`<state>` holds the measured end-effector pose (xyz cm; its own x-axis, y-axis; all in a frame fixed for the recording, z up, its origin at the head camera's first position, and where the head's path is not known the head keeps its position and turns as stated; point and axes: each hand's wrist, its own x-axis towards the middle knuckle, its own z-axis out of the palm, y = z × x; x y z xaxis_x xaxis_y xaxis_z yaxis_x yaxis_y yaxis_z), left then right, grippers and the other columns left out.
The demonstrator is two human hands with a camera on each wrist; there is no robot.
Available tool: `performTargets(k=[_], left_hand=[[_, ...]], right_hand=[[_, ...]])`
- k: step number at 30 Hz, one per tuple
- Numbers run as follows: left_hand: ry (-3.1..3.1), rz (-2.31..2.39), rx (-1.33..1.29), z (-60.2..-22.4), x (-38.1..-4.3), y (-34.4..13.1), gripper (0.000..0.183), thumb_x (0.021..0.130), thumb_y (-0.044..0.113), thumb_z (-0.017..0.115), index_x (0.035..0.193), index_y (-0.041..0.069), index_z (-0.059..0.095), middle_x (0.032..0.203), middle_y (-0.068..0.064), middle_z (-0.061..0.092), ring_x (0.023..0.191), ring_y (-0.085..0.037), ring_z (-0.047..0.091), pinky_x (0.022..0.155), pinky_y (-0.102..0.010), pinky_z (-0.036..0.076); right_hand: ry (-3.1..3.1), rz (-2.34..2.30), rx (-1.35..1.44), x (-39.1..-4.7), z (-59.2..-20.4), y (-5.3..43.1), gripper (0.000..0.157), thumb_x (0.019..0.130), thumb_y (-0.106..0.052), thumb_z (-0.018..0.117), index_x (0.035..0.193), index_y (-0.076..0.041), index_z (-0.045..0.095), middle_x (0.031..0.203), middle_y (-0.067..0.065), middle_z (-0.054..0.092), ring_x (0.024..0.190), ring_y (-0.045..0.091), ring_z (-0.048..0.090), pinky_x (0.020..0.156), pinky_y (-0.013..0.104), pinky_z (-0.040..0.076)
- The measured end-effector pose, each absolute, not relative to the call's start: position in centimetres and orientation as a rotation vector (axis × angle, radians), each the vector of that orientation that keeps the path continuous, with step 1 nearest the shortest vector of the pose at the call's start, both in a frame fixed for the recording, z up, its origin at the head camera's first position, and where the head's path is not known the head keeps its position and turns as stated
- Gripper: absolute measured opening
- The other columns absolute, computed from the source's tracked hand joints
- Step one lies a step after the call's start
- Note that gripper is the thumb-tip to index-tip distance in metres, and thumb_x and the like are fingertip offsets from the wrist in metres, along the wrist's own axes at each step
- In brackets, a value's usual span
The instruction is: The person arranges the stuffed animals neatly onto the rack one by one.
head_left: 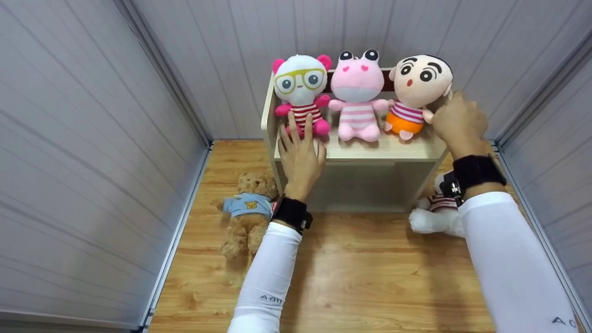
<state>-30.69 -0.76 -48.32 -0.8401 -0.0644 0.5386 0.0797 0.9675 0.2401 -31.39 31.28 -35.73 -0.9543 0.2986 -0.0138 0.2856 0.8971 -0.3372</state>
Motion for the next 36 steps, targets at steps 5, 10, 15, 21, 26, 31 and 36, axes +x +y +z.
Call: performTargets(k=[5, 10, 15, 21, 26, 31, 36], left_hand=[[-2.579, -0.318, -0.001, -48.3, -30.8, -0.7, 0.074, 0.098, 0.044, 0.049, 0.164, 0.032, 0.018, 0.172, -0.013, 0.009, 0.155, -0.046, 0.017, 0.118, -0.059, 0.031], [-2.583, -0.312, 0.003, -48.4, -30.9, -0.7, 0.074, 0.098, 0.045, 0.049, 0.164, 0.034, 0.017, 0.173, -0.012, 0.006, 0.156, -0.047, 0.013, 0.118, -0.061, 0.029], [-2.567, -0.329, -0.012, -48.7, -30.9, -0.7, 0.075, 0.098, 0.046, 0.049, 0.164, 0.036, 0.015, 0.173, -0.013, 0.003, 0.157, -0.046, 0.009, 0.118, -0.062, 0.029], [-2.485, -0.332, -0.016, -49.4, -30.6, -0.7, 0.073, 0.099, 0.046, 0.051, 0.164, 0.034, 0.019, 0.172, -0.015, 0.006, 0.157, -0.043, 0.01, 0.118, -0.06, 0.03], [-2.397, -0.405, -0.025, -50.2, -29.8, -1.0, 0.073, 0.097, 0.047, 0.055, 0.162, 0.031, 0.026, 0.171, -0.018, 0.012, 0.157, -0.041, 0.015, 0.119, -0.058, 0.031], [-2.365, -0.483, -0.051, -51.2, -28.9, -1.3, 0.07, 0.099, 0.047, 0.054, 0.161, 0.028, 0.03, 0.171, -0.02, 0.013, 0.157, -0.041, 0.015, 0.122, -0.056, 0.024], [-2.325, -0.536, -0.091, -52.5, -28.5, -1.4, 0.064, 0.102, 0.048, 0.049, 0.16, 0.026, 0.033, 0.17, -0.021, 0.013, 0.158, -0.038, 0.017, 0.123, -0.053, 0.023]], right_hand=[[-3.004, 0.531, -0.452, -31.6, -36.0, 31.4, 0.076, 0.099, -0.053, 0.05, 0.143, 0.008, 0.04, 0.131, 0.04, 0.055, 0.119, 0.059, 0.053, 0.095, 0.066, 0.045], [-2.996, 0.541, -0.448, -31.7, -36.1, 31.4, 0.074, 0.099, -0.052, 0.05, 0.142, 0.008, 0.041, 0.131, 0.039, 0.055, 0.118, 0.058, 0.054, 0.095, 0.065, 0.045], [-2.995, 0.545, -0.457, -31.6, -36.2, 31.4, 0.062, 0.102, -0.039, 0.042, 0.143, 0.008, 0.041, 0.131, 0.039, 0.055, 0.117, 0.056, 0.054, 0.095, 0.064, 0.045], [-3.003, 0.538, -0.457, -31.6, -36.0, 31.4, 0.065, 0.101, -0.04, 0.044, 0.144, 0.008, 0.04, 0.132, 0.039, 0.054, 0.118, 0.056, 0.053, 0.097, 0.064, 0.044], [-3.001, 0.543, -0.452, -31.6, -36.0, 31.2, 0.073, 0.1, -0.048, 0.051, 0.144, 0.009, 0.04, 0.13, 0.039, 0.055, 0.117, 0.057, 0.054, 0.095, 0.065, 0.045], [-2.986, 0.528, -0.437, -31.6, -36.1, 31.2, 0.067, 0.101, -0.043, 0.046, 0.142, 0.01, 0.041, 0.13, 0.04, 0.055, 0.117, 0.058, 0.054, 0.095, 0.066, 0.045], [-2.975, 0.498, -0.438, -31.6, -36.2, 31.3, 0.063, 0.103, -0.041, 0.038, 0.142, 0.009, 0.041, 0.133, 0.041, 0.054, 0.121, 0.059, 0.052, 0.098, 0.066, 0.044]])
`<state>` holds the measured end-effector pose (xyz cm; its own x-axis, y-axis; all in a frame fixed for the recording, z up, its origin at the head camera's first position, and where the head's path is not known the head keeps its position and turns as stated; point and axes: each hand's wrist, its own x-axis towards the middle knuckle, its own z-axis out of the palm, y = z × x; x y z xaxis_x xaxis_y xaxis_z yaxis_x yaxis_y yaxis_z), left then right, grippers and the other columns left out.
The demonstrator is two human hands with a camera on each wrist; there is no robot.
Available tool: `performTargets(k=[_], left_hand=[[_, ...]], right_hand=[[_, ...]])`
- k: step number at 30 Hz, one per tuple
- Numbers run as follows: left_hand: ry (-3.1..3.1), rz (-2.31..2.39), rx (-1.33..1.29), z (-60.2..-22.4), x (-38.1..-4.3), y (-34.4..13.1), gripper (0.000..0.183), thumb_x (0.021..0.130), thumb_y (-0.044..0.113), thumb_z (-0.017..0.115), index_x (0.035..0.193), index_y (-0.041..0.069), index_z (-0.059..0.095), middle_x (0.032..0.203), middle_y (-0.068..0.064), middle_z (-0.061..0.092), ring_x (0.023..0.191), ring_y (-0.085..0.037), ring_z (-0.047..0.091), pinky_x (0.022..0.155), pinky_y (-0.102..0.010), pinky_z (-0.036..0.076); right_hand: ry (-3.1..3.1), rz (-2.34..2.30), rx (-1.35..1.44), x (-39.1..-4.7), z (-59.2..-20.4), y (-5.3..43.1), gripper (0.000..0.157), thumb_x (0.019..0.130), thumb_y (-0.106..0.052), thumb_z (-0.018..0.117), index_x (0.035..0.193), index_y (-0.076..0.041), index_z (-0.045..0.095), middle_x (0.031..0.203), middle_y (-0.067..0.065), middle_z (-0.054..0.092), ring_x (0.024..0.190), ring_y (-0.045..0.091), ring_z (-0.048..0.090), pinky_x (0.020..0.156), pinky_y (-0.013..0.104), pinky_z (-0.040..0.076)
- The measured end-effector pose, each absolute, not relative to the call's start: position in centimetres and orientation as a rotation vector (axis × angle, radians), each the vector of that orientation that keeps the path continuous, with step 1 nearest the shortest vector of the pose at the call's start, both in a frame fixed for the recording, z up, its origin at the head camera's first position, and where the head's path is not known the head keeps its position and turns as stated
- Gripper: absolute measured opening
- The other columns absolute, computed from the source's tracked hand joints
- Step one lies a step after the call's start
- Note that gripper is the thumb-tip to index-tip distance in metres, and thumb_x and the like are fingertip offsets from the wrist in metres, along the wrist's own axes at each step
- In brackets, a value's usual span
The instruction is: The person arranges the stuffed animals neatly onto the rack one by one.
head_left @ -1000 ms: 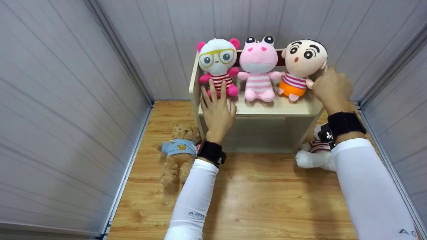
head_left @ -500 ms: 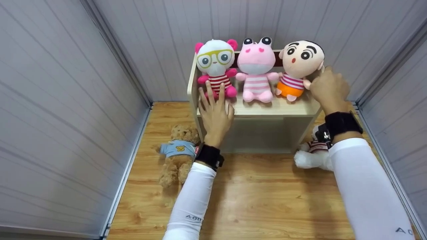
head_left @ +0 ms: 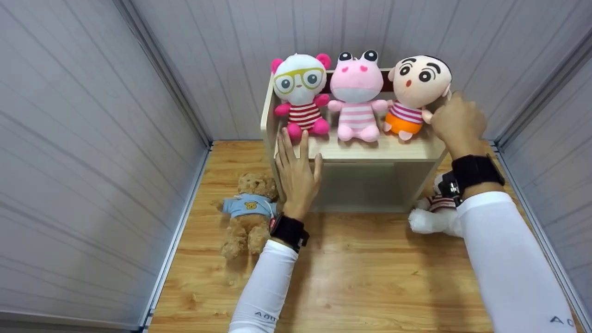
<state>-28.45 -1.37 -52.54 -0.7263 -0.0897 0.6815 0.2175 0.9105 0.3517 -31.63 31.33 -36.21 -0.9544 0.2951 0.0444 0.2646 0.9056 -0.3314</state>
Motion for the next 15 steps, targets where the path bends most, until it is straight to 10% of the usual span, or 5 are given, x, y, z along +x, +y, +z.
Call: performTargets(k=[15], left_hand=[[-2.353, -0.409, -0.085, -55.5, -26.6, -1.6, 0.071, 0.096, 0.044, 0.062, 0.158, 0.024, 0.036, 0.17, -0.016, 0.022, 0.156, -0.033, 0.025, 0.122, -0.056, 0.023]], right_hand=[[-2.975, 0.488, -0.449, -31.7, -36.2, 31.3, 0.064, 0.102, -0.04, 0.039, 0.143, 0.009, 0.041, 0.132, 0.04, 0.055, 0.12, 0.058, 0.053, 0.099, 0.065, 0.044]])
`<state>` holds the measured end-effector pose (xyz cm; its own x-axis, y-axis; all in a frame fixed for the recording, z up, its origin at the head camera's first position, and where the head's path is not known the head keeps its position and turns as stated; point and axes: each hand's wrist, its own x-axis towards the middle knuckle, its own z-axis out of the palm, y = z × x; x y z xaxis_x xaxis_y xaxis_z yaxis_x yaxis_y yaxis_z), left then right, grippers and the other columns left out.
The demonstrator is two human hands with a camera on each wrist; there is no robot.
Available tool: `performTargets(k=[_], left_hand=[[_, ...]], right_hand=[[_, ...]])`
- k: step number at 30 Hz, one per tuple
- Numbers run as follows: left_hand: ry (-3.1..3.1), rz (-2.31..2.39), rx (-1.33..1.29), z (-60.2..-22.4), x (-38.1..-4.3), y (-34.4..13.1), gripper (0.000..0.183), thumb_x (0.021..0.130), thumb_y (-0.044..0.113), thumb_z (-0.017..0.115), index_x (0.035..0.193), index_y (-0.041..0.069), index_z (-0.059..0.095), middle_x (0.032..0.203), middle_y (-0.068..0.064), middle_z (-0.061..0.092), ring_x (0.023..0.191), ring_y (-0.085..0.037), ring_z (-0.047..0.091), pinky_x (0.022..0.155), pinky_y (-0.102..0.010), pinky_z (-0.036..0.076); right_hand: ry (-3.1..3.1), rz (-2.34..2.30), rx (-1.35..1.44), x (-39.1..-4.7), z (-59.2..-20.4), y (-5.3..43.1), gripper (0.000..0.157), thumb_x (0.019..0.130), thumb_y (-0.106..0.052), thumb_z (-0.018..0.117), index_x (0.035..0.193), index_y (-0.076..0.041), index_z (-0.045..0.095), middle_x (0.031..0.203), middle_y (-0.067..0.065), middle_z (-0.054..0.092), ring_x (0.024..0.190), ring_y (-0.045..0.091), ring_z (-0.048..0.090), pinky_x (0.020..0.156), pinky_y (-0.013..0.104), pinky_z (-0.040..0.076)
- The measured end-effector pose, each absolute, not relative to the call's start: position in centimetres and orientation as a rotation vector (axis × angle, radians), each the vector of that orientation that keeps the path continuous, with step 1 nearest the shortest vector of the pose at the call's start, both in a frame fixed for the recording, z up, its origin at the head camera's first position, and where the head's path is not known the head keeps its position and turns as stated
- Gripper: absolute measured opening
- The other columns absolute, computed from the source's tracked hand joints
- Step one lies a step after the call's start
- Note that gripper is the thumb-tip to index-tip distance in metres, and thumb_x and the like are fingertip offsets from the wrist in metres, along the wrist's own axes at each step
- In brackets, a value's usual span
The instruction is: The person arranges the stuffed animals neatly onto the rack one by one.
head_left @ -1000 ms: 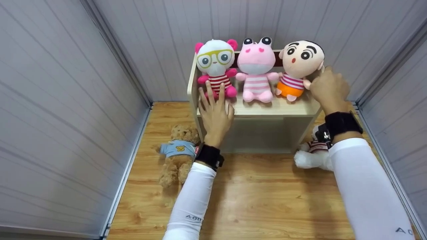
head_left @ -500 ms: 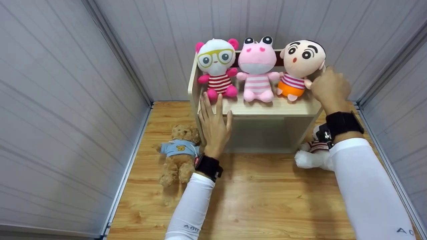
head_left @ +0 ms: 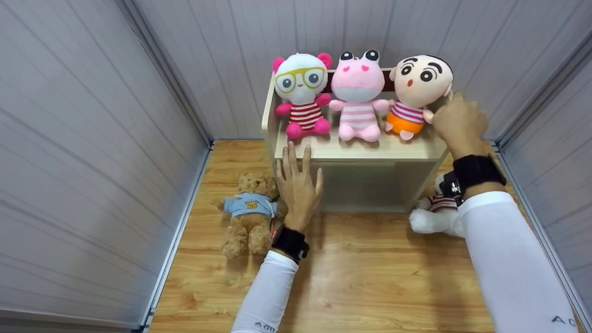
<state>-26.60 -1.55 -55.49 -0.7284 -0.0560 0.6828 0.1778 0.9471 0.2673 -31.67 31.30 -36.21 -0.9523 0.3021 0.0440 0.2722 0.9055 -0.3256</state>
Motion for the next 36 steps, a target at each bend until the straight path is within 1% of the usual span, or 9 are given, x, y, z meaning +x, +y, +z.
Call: performTargets(k=[5, 8, 11, 15, 21, 25, 26, 31, 36], left_hand=[[-2.369, -0.408, -0.076, -56.0, -25.9, -1.2, 0.077, 0.093, 0.043, 0.066, 0.159, 0.026, 0.032, 0.169, -0.011, 0.025, 0.155, -0.031, 0.025, 0.115, -0.058, 0.033], [-2.378, -0.404, -0.074, -56.2, -25.6, -1.1, 0.081, 0.09, 0.041, 0.071, 0.159, 0.027, 0.032, 0.169, -0.009, 0.026, 0.155, -0.031, 0.025, 0.115, -0.057, 0.033], [-2.38, -0.431, -0.08, -56.2, -25.4, -1.0, 0.082, 0.089, 0.037, 0.074, 0.158, 0.026, 0.033, 0.168, -0.009, 0.028, 0.155, -0.031, 0.025, 0.117, -0.058, 0.032], [-2.396, -0.463, -0.092, -56.2, -25.2, -0.8, 0.081, 0.089, 0.036, 0.073, 0.158, 0.025, 0.033, 0.168, -0.01, 0.026, 0.156, -0.032, 0.023, 0.118, -0.059, 0.031], [-2.437, -0.463, -0.089, -56.3, -25.0, -1.1, 0.088, 0.086, 0.032, 0.078, 0.159, 0.025, 0.029, 0.17, -0.009, 0.022, 0.157, -0.031, 0.019, 0.119, -0.059, 0.029], [-2.439, -0.453, -0.103, -56.4, -24.8, -1.6, 0.09, 0.086, 0.032, 0.077, 0.16, 0.025, 0.027, 0.17, -0.009, 0.02, 0.158, -0.031, 0.017, 0.119, -0.059, 0.029], [-2.433, -0.453, -0.108, -56.5, -24.7, -1.7, 0.09, 0.086, 0.032, 0.077, 0.16, 0.025, 0.026, 0.17, -0.009, 0.02, 0.158, -0.032, 0.017, 0.119, -0.059, 0.029], [-2.357, -0.551, -0.104, -57.1, -23.8, -2.5, 0.087, 0.083, 0.027, 0.08, 0.157, 0.027, 0.034, 0.165, -0.011, 0.029, 0.151, -0.038, 0.028, 0.116, -0.061, 0.032], [-2.319, -0.714, 0.02, -58.4, -22.7, -4.2, 0.064, 0.084, 0.022, 0.079, 0.141, 0.019, 0.051, 0.135, -0.018, 0.051, 0.124, -0.036, 0.048, 0.106, -0.054, 0.042]], right_hand=[[-2.985, 0.492, -0.454, -31.6, -36.0, 31.6, 0.062, 0.102, -0.037, 0.04, 0.143, 0.009, 0.04, 0.13, 0.039, 0.056, 0.118, 0.056, 0.054, 0.098, 0.065, 0.044], [-2.986, 0.495, -0.451, -31.5, -36.0, 31.7, 0.06, 0.102, -0.034, 0.038, 0.143, 0.009, 0.04, 0.129, 0.039, 0.056, 0.117, 0.056, 0.054, 0.097, 0.064, 0.044], [-2.967, 0.508, -0.441, -31.4, -36.0, 31.9, 0.062, 0.102, -0.038, 0.041, 0.142, 0.009, 0.041, 0.129, 0.04, 0.056, 0.117, 0.057, 0.054, 0.096, 0.065, 0.045], [-2.936, 0.52, -0.431, -31.4, -36.1, 32.1, 0.065, 0.101, -0.042, 0.046, 0.14, 0.01, 0.043, 0.128, 0.041, 0.056, 0.116, 0.059, 0.055, 0.094, 0.066, 0.045], [-2.961, 0.518, -0.426, -31.4, -36.1, 32.0, 0.063, 0.102, -0.04, 0.043, 0.141, 0.01, 0.042, 0.128, 0.04, 0.056, 0.116, 0.057, 0.055, 0.094, 0.064, 0.045], [-2.978, 0.535, -0.432, -31.4, -36.1, 31.8, 0.07, 0.101, -0.045, 0.047, 0.144, 0.01, 0.039, 0.129, 0.04, 0.056, 0.116, 0.057, 0.054, 0.094, 0.064, 0.046], [-2.979, 0.537, -0.433, -31.4, -36.1, 31.8, 0.067, 0.101, -0.042, 0.045, 0.144, 0.01, 0.039, 0.128, 0.04, 0.056, 0.116, 0.057, 0.055, 0.094, 0.064, 0.046], [-2.983, 0.549, -0.436, -31.4, -36.1, 31.5, 0.065, 0.101, -0.04, 0.047, 0.143, 0.01, 0.04, 0.127, 0.039, 0.056, 0.114, 0.055, 0.055, 0.094, 0.063, 0.046], [-2.981, 0.553, -0.421, -31.6, -36.2, 31.3, 0.07, 0.099, -0.043, 0.055, 0.141, 0.01, 0.041, 0.124, 0.037, 0.057, 0.111, 0.055, 0.056, 0.09, 0.062, 0.047]])
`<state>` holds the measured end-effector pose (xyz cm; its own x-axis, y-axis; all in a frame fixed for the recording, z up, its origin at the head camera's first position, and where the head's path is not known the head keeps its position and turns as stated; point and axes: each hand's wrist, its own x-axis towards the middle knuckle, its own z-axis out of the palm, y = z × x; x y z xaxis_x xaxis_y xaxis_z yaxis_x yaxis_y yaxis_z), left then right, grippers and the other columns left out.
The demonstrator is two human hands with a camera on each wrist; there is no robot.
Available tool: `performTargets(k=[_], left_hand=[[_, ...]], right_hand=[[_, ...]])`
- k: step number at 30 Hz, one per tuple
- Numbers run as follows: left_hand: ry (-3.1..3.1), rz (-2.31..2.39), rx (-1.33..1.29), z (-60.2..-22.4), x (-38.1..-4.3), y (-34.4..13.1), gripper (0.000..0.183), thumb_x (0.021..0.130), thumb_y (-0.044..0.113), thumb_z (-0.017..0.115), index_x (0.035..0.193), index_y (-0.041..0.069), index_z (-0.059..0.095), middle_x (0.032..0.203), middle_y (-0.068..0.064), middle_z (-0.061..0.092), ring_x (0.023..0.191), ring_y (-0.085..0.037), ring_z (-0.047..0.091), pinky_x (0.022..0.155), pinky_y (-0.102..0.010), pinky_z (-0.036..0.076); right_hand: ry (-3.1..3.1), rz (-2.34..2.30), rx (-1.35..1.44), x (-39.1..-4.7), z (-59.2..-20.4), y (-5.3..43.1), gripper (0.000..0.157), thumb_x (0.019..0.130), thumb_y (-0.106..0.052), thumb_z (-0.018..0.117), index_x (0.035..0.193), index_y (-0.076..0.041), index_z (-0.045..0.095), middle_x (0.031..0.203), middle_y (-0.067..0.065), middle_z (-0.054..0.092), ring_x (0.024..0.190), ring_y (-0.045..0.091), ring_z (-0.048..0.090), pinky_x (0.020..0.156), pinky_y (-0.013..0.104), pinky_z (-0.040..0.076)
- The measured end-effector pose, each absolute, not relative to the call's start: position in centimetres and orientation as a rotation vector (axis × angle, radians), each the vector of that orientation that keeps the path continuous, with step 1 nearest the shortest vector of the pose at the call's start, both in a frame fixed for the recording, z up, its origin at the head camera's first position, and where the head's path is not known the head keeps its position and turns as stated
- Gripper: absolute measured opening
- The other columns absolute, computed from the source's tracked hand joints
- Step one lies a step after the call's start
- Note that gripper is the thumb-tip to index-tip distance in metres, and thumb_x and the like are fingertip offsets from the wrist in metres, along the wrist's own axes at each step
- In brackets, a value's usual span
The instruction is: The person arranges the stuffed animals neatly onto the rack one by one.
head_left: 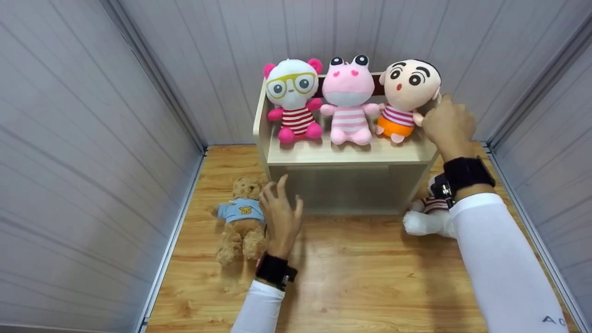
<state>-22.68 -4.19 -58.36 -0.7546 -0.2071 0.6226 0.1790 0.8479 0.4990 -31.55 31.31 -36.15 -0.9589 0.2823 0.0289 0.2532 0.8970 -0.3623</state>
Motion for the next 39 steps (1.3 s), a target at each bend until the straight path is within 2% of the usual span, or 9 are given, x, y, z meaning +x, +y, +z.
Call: performTargets(k=[2, 4, 8, 15, 21, 26, 30, 34, 39], left_hand=[[-2.318, -0.771, 0.079, -59.0, -22.4, -5.2, 0.054, 0.085, 0.021, 0.078, 0.134, 0.015, 0.056, 0.124, -0.018, 0.053, 0.114, -0.034, 0.049, 0.099, -0.05, 0.045], [-2.325, -0.799, 0.14, -59.5, -22.3, -6.2, 0.047, 0.086, 0.02, 0.076, 0.128, 0.009, 0.06, 0.12, -0.019, 0.053, 0.11, -0.034, 0.049, 0.095, -0.049, 0.046], [-2.354, -0.825, 0.26, -60.0, -22.3, -8.5, 0.049, 0.087, 0.021, 0.075, 0.13, 0.002, 0.059, 0.12, -0.023, 0.05, 0.108, -0.038, 0.046, 0.091, -0.05, 0.044], [-2.516, -0.878, 0.534, -59.8, -22.5, -12.7, 0.066, 0.09, 0.029, 0.075, 0.144, 0.006, 0.046, 0.135, -0.029, 0.042, 0.129, -0.045, 0.036, 0.107, -0.061, 0.031], [-2.608, -0.935, 0.661, -61.0, -22.3, -15.5, 0.069, 0.091, 0.033, 0.074, 0.145, 0.005, 0.042, 0.138, -0.029, 0.037, 0.13, -0.045, 0.033, 0.103, -0.064, 0.033], [-2.718, -0.961, 0.762, -63.7, -21.8, -16.1, 0.086, 0.087, 0.04, 0.076, 0.153, 0.005, 0.032, 0.148, -0.034, 0.027, 0.135, -0.052, 0.029, 0.099, -0.073, 0.037], [-2.817, -0.981, 0.79, -66.0, -21.0, -15.9, 0.109, 0.084, 0.049, 0.078, 0.162, 0.01, 0.012, 0.153, -0.041, 0.021, 0.14, -0.059, 0.026, 0.092, -0.079, 0.04], [-2.854, -0.964, 0.804, -67.7, -20.5, -15.6, 0.125, 0.081, 0.052, 0.08, 0.164, 0.015, -0.006, 0.154, -0.043, 0.022, 0.137, -0.06, 0.034, 0.089, -0.075, 0.044], [-2.825, -0.918, 0.805, -69.0, -20.0, -15.6, 0.137, 0.074, 0.056, 0.085, 0.163, 0.018, -0.01, 0.149, -0.041, 0.028, 0.127, -0.058, 0.042, 0.085, -0.071, 0.047]], right_hand=[[-2.978, 0.543, -0.419, -31.6, -36.1, 31.3, 0.073, 0.098, -0.046, 0.055, 0.141, 0.011, 0.041, 0.124, 0.038, 0.057, 0.112, 0.055, 0.056, 0.091, 0.063, 0.047], [-2.969, 0.527, -0.406, -31.6, -36.1, 31.3, 0.079, 0.097, -0.053, 0.057, 0.139, 0.011, 0.043, 0.125, 0.038, 0.058, 0.113, 0.056, 0.056, 0.091, 0.064, 0.047], [-2.96, 0.516, -0.389, -31.7, -36.2, 31.4, 0.085, 0.095, -0.06, 0.059, 0.137, 0.012, 0.044, 0.123, 0.039, 0.06, 0.112, 0.057, 0.058, 0.09, 0.064, 0.047], [-2.975, 0.502, -0.398, -31.6, -36.3, 31.5, 0.085, 0.095, -0.06, 0.057, 0.139, 0.011, 0.043, 0.124, 0.04, 0.059, 0.113, 0.058, 0.056, 0.094, 0.065, 0.046], [-2.984, 0.514, -0.412, -31.6, -36.3, 31.4, 0.075, 0.1, -0.05, 0.051, 0.144, 0.01, 0.039, 0.127, 0.04, 0.057, 0.117, 0.057, 0.055, 0.099, 0.065, 0.043], [-2.994, 0.515, -0.42, -31.7, -36.1, 31.3, 0.081, 0.1, -0.054, 0.053, 0.147, 0.01, 0.036, 0.129, 0.04, 0.056, 0.118, 0.056, 0.054, 0.1, 0.064, 0.044], [-2.996, 0.514, -0.425, -31.7, -36.1, 31.2, 0.078, 0.101, -0.051, 0.052, 0.147, 0.01, 0.036, 0.13, 0.04, 0.056, 0.118, 0.056, 0.055, 0.098, 0.064, 0.045], [-2.982, 0.507, -0.424, -31.6, -36.2, 31.2, 0.076, 0.101, -0.05, 0.05, 0.146, 0.011, 0.037, 0.129, 0.04, 0.056, 0.117, 0.057, 0.055, 0.098, 0.064, 0.045], [-2.955, 0.498, -0.426, -31.4, -36.2, 31.1, 0.079, 0.099, -0.055, 0.052, 0.142, 0.011, 0.04, 0.129, 0.041, 0.056, 0.118, 0.058, 0.055, 0.096, 0.066, 0.045]])
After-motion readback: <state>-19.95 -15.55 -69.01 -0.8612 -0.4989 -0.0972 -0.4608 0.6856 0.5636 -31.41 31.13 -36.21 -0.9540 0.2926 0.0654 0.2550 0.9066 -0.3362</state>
